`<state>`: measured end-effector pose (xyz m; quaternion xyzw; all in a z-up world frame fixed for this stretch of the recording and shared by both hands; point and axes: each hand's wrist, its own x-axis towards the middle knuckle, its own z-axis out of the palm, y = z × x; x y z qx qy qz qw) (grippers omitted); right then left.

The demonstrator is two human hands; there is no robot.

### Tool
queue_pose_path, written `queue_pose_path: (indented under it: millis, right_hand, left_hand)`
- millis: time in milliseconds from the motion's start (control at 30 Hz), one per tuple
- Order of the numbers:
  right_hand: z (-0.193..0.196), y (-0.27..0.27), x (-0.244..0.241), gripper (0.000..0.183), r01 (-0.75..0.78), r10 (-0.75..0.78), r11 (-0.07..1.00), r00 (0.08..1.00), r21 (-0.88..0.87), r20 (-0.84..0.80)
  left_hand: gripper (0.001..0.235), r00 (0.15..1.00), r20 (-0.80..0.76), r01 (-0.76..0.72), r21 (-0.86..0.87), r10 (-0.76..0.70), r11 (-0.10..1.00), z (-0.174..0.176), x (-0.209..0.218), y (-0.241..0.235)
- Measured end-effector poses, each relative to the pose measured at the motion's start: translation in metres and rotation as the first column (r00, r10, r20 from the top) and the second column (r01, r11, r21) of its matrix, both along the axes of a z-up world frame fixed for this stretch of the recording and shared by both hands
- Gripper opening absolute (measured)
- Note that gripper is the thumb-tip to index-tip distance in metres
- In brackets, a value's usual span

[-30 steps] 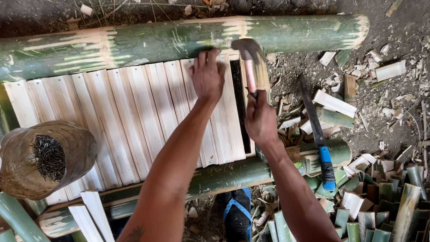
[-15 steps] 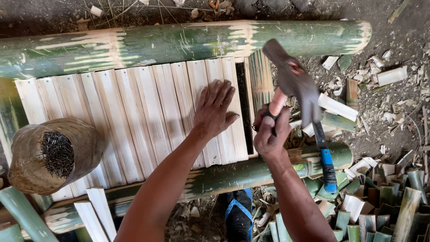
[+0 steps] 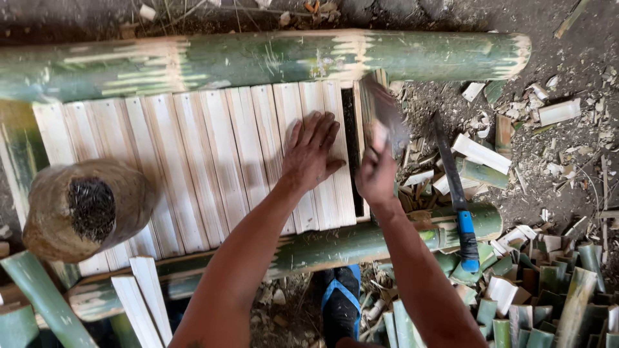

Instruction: The person assembles a bamboo structure by placing thin bamboo slats into a frame and securing them with nails using a hammer. They also cut bamboo pieces with a machete to fit the frame.

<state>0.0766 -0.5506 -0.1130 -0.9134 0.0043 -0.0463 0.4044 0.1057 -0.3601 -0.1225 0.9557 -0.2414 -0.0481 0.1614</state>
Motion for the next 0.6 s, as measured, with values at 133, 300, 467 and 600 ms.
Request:
queue_pose_path:
  millis: [133,300,467,600]
  right_hand:
    - [-0.002,0.000,0.008,0.031,0.032,-0.048,0.994,0.986,-0.100,-0.159]
    - [0.003,0.008,0.016,0.034,-0.055,0.043,0.988,0.996,-0.145,-0.083]
    - [0.024,0.018,0.009,0.029,0.014,-0.046,0.986,0.981,-0.164,-0.189]
    - [0.023,0.059,-0.050,0.026,-0.095,0.097,0.962,0.995,-0.254,-0.005]
  left_hand:
    - [0.094,0.999,-0.038,-0.018,-0.026,0.017,1.000,0.004,-0.001,-0.004]
    - [0.088,0.998,-0.033,0.059,-0.067,-0.062,0.996,0.007,-0.017,0.010]
    - [0.072,0.938,-0.212,0.293,0.063,-0.274,0.954,0.026,-0.053,0.061]
    - [0.041,0.869,-0.450,0.327,0.209,-0.206,0.922,0.070,-0.070,0.162]
